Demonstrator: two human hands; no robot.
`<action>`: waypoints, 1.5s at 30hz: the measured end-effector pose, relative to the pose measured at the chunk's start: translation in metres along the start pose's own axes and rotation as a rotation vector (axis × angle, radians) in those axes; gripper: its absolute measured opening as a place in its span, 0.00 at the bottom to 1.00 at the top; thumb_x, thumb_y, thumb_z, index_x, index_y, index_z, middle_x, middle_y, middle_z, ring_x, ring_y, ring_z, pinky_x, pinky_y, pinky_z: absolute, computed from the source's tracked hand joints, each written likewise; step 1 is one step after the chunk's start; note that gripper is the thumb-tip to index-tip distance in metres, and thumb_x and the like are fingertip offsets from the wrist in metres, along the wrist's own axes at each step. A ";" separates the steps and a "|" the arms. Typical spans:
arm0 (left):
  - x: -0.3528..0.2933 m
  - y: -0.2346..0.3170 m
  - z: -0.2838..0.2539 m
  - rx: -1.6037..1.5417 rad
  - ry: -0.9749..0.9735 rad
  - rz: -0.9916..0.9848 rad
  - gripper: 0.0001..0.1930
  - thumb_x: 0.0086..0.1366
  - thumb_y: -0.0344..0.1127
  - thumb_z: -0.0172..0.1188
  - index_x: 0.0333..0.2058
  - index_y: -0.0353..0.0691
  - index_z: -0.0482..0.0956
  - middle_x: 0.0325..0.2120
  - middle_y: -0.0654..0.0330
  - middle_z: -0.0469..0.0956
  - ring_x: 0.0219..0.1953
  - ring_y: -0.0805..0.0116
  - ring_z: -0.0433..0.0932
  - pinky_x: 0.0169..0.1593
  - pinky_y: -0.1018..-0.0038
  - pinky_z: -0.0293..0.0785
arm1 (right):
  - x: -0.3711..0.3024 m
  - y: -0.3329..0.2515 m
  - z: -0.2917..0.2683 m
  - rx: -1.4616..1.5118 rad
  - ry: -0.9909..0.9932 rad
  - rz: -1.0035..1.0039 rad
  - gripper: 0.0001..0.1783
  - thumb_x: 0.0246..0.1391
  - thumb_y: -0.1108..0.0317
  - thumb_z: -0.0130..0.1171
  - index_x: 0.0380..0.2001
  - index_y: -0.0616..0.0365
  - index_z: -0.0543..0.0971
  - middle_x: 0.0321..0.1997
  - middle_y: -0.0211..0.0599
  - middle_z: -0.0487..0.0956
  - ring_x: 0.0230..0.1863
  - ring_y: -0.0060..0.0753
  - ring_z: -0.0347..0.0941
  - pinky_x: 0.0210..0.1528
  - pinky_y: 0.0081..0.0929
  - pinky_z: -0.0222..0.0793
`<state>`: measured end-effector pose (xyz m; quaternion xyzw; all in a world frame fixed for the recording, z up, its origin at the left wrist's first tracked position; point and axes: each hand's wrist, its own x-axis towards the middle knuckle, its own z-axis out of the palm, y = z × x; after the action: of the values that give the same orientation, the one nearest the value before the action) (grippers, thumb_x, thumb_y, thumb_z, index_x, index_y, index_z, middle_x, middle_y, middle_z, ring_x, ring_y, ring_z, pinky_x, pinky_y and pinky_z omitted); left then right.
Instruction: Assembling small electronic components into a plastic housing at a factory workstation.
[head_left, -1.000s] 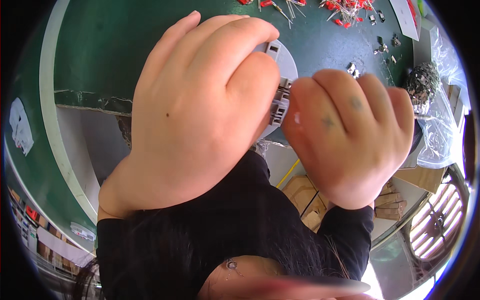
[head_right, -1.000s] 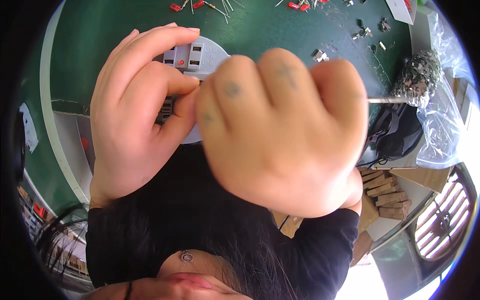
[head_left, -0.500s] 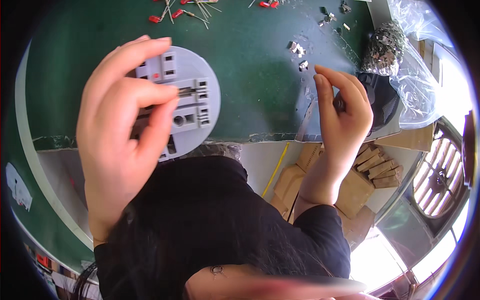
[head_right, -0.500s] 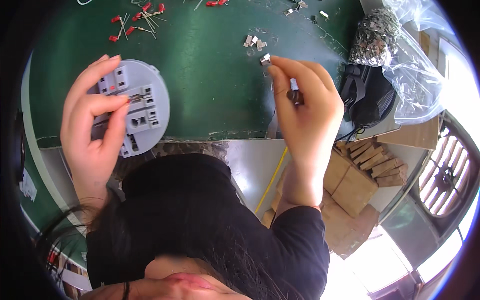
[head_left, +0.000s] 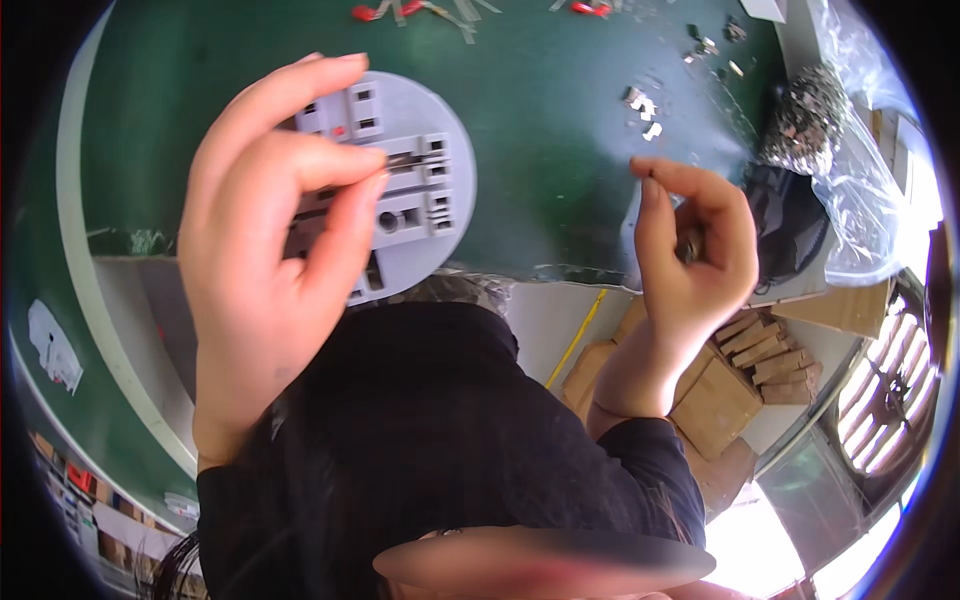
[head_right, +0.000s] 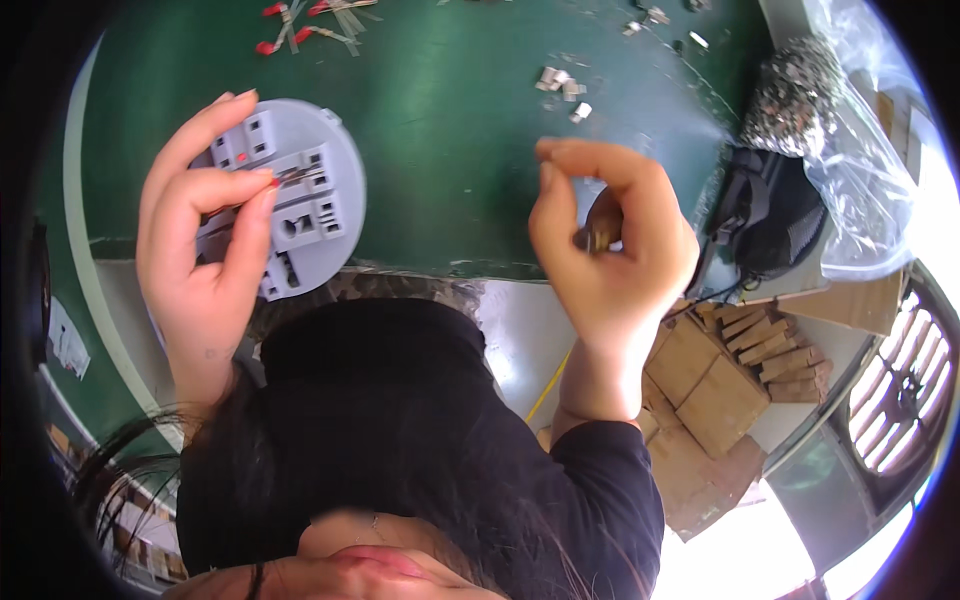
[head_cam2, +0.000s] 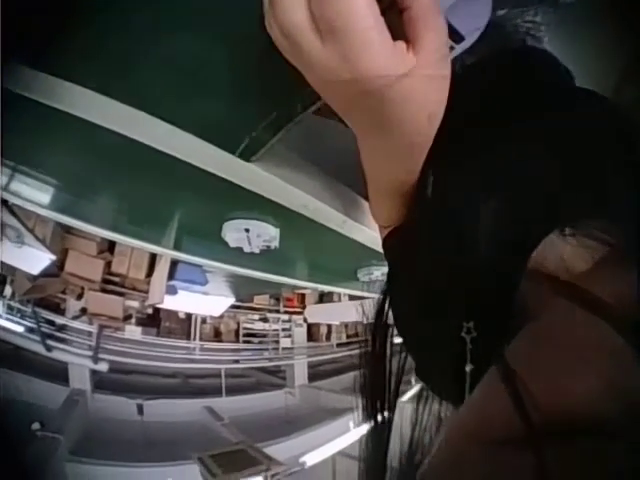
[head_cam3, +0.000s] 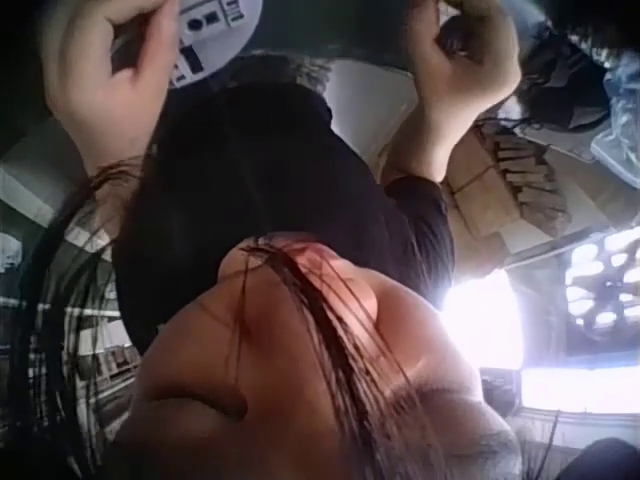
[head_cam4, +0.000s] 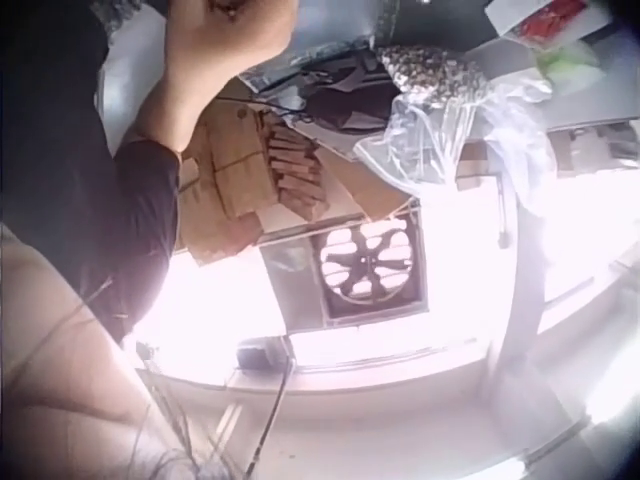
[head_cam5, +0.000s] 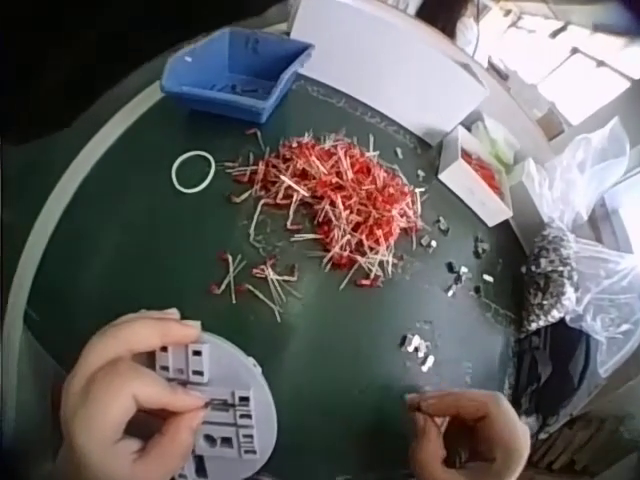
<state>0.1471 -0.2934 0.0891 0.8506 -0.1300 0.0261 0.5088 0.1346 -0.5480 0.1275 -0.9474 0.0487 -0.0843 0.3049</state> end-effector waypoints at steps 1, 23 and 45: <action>0.000 0.001 0.000 -0.027 0.008 -0.012 0.06 0.60 0.17 0.63 0.34 0.34 0.78 0.54 0.45 0.78 0.59 0.53 0.76 0.55 0.67 0.77 | -0.004 -0.007 0.003 0.072 -0.015 -0.039 0.08 0.48 0.78 0.69 0.34 0.57 0.83 0.33 0.30 0.84 0.18 0.19 0.69 0.20 0.18 0.58; -0.003 -0.009 -0.001 0.137 0.017 0.135 0.10 0.53 0.19 0.65 0.33 0.38 0.76 0.53 0.49 0.78 0.57 0.50 0.76 0.58 0.63 0.73 | 0.005 -0.042 0.046 0.177 -0.230 -0.253 0.10 0.44 0.79 0.72 0.30 0.59 0.82 0.30 0.35 0.80 0.25 0.26 0.74 0.26 0.21 0.65; -0.002 -0.011 0.006 0.212 0.115 0.182 0.12 0.48 0.19 0.67 0.31 0.38 0.76 0.51 0.51 0.79 0.53 0.50 0.79 0.56 0.63 0.73 | 0.059 -0.068 0.034 -0.327 -0.436 -1.013 0.14 0.31 0.75 0.71 0.27 0.52 0.79 0.31 0.29 0.78 0.23 0.35 0.70 0.26 0.31 0.62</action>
<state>0.1474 -0.2934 0.0764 0.8815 -0.1737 0.1341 0.4181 0.2017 -0.4818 0.1476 -0.8829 -0.4627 -0.0139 0.0792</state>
